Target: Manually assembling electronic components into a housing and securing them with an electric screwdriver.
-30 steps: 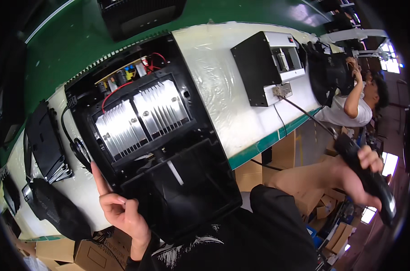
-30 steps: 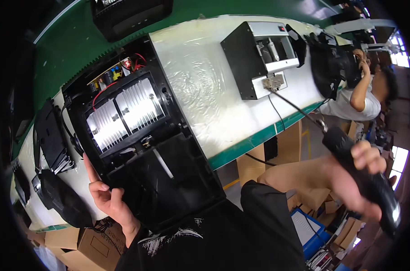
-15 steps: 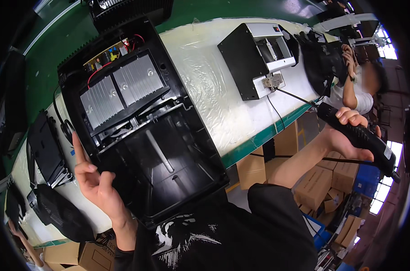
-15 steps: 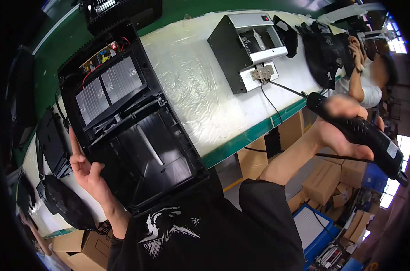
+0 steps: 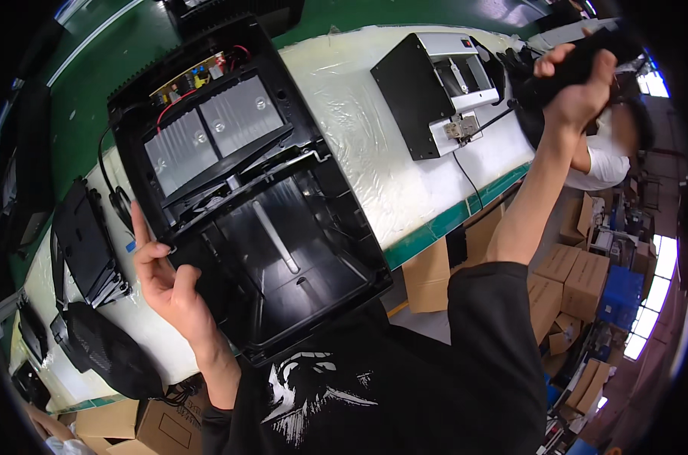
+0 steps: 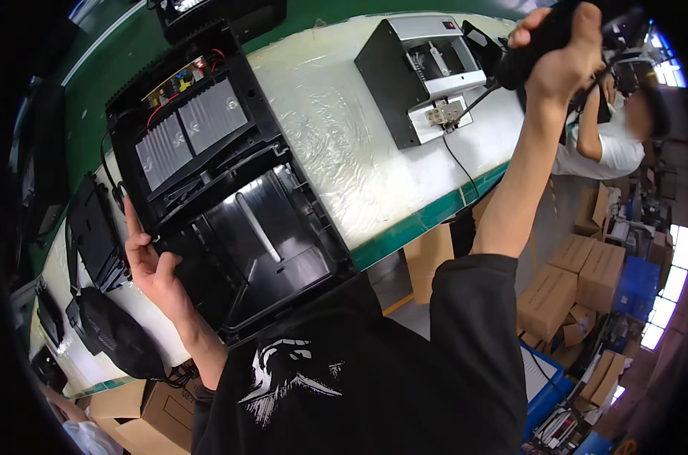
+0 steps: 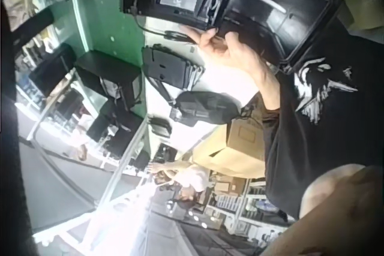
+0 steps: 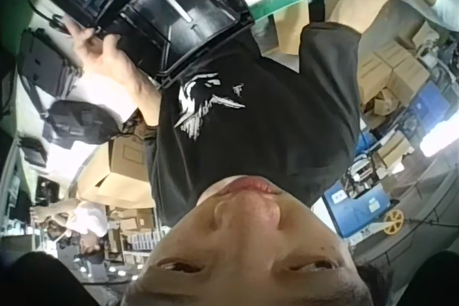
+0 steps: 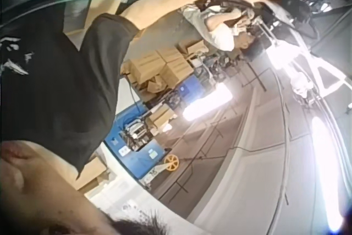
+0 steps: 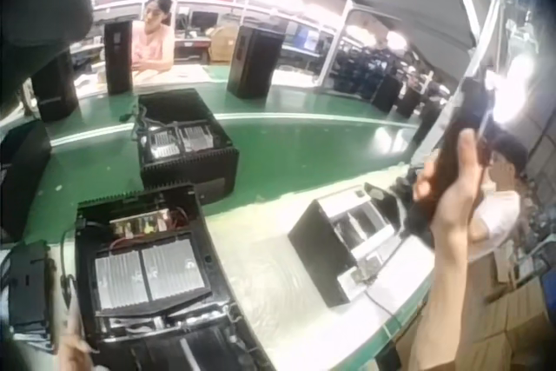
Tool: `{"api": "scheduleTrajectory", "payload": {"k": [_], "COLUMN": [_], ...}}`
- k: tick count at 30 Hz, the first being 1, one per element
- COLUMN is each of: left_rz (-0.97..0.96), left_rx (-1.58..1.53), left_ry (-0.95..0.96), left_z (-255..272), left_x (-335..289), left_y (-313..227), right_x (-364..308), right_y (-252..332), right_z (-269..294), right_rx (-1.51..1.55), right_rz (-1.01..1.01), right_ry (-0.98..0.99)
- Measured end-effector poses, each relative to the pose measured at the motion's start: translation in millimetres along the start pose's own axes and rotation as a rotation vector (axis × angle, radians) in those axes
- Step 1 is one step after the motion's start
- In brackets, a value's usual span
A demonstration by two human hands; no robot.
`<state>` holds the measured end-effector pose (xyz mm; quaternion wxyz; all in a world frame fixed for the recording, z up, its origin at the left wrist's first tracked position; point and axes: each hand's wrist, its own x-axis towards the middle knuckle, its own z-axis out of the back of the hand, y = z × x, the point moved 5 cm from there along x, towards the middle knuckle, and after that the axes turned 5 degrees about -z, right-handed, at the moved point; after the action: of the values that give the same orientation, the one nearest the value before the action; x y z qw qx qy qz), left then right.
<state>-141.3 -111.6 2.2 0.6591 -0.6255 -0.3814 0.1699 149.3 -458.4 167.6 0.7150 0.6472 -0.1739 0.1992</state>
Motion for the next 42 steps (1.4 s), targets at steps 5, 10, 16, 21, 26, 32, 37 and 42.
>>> {"api": "scheduleTrajectory", "payload": {"k": [5, 10, 16, 21, 26, 32, 37, 42], "left_rz": [0.008, 0.032, 0.002, -0.006, -0.012, 0.02, -0.009, 0.026], "left_rx": [-0.108, -0.121, -0.129, -0.113, -0.069, -0.056, 0.02, 0.014], "left_ry": [0.003, 0.041, 0.008, 0.046, 0.065, 0.037, 0.05, 0.048], "left_z": [-4.6, -7.3, 1.7, -4.1, -3.1, -3.8, -2.3, -2.8], "left_x": [-0.8, 0.1, -1.6, 1.3, -0.6, -0.3, 0.4, 0.3], "left_y": [-0.5, 2.6, 0.3, 0.9, 1.2, 2.1, -0.7, 1.0], "right_x": [8.5, -47.0, -89.9, -137.9, -153.4, -174.1, -182.1, -189.3], "right_y": [-8.7, 18.0, 146.6, 154.5, 158.5, 138.5, 119.4, 110.1], "right_z": [-1.5, 3.3, 32.7, 12.4, 7.7, -24.3, -50.7, -89.9], "right_rx": [-0.094, 0.083, 0.893, 1.187, 0.932, 0.632, 0.402, 0.381], "right_rz": [-0.089, -0.128, 0.223, 0.48, 0.38, 0.212, -0.214, 0.181], "right_ry": [-0.03, -0.04, 0.187, -0.079, 0.173, 0.463, 0.767, 0.407]}}
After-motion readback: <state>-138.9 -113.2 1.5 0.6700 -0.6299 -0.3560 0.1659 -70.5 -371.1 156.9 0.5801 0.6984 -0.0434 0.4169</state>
